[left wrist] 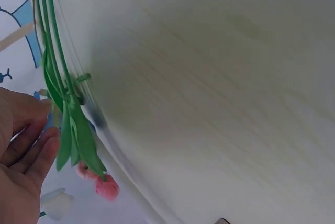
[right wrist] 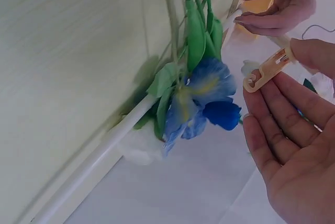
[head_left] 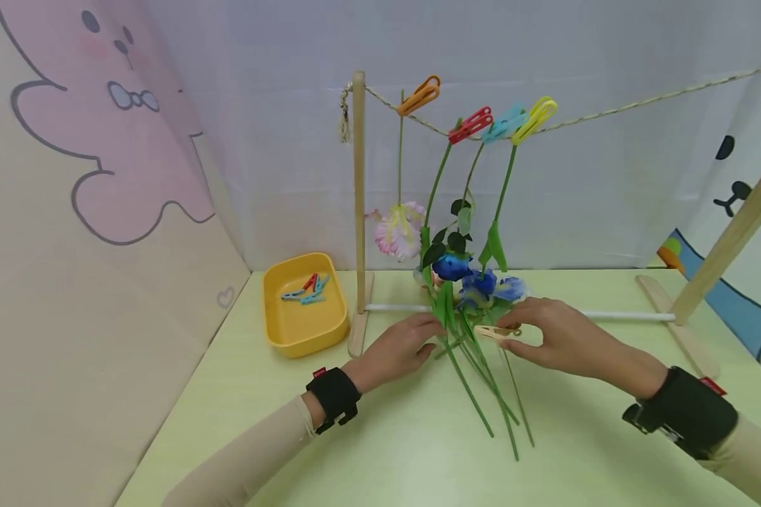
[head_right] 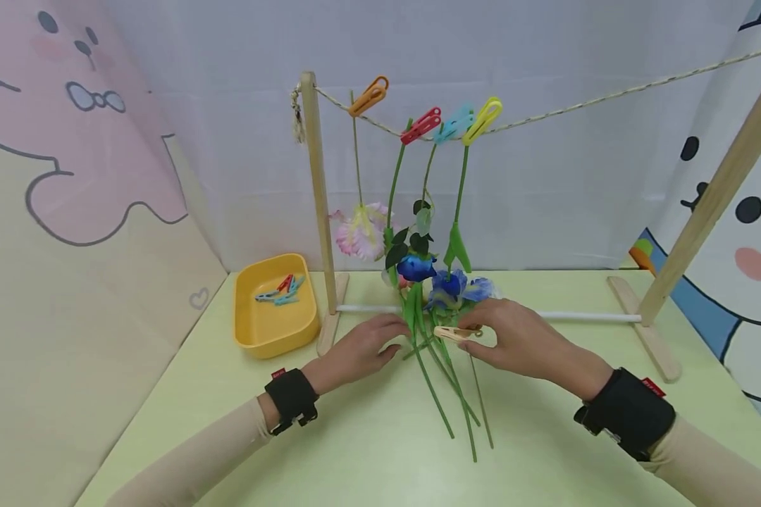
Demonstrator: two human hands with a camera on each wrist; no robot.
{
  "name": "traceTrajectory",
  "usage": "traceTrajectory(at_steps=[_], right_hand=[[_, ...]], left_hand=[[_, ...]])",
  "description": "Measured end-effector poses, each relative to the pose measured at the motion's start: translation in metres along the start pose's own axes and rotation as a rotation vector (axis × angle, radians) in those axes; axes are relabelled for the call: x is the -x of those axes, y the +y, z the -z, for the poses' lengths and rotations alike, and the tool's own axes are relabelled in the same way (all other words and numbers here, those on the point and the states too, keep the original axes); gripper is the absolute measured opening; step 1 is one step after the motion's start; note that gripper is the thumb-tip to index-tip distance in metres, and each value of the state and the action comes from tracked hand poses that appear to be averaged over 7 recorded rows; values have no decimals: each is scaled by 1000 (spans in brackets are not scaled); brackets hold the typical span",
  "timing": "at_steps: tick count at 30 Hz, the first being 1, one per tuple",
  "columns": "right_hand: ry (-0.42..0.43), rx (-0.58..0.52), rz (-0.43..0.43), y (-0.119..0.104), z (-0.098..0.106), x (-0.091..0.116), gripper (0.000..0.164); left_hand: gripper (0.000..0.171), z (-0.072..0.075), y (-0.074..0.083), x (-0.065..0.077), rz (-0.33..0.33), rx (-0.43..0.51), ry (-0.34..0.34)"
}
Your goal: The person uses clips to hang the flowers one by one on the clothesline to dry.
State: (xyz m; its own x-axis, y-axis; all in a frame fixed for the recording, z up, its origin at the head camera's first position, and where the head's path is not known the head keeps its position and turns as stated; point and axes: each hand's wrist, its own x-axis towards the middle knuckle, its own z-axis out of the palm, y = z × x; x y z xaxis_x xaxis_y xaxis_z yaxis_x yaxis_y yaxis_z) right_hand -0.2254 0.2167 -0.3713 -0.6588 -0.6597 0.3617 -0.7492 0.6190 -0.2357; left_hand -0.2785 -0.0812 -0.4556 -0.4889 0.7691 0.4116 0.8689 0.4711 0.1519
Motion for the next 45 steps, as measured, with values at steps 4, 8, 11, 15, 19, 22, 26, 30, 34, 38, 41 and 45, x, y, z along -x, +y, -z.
traceTrajectory(at_steps=[4,8,11,15,19,22,26,30,34,38,41,45], right_hand=[[18,10,3,6,-2,6,20],[10,4,4,9,-4,8,20],[9,9,-8,8,-4,9,20],[16,19,-22,10,-1,10,21],[38,18,-9,12,3,12,23],[62,30,7,12,5,14,23],[86,64,14,13,9,16,23],[111,84,20,16,16,16,25],[129,94,29,18,23,16,29],[141,113,43,19,30,16,32],[158,131,76,21,38,15,34],[176,155,124,23,49,10,38]], left_hand=[[34,-9,-10,-6,-54,-89,-43],[31,-16,-14,-11,-91,-199,-71],[22,-21,-15,-12,-120,-285,-72],[17,-22,-14,-12,-158,-383,-77],[16,-19,-12,-9,-191,-426,-84],[15,-13,-9,-5,-211,-419,-50],[16,1,0,-2,-238,-357,56],[17,21,9,-2,-246,-295,175],[19,41,14,-4,-209,-224,260],[21,58,17,-8,-160,-116,329],[20,69,21,-13,-116,3,374],[16,77,27,-19,-57,185,408]])
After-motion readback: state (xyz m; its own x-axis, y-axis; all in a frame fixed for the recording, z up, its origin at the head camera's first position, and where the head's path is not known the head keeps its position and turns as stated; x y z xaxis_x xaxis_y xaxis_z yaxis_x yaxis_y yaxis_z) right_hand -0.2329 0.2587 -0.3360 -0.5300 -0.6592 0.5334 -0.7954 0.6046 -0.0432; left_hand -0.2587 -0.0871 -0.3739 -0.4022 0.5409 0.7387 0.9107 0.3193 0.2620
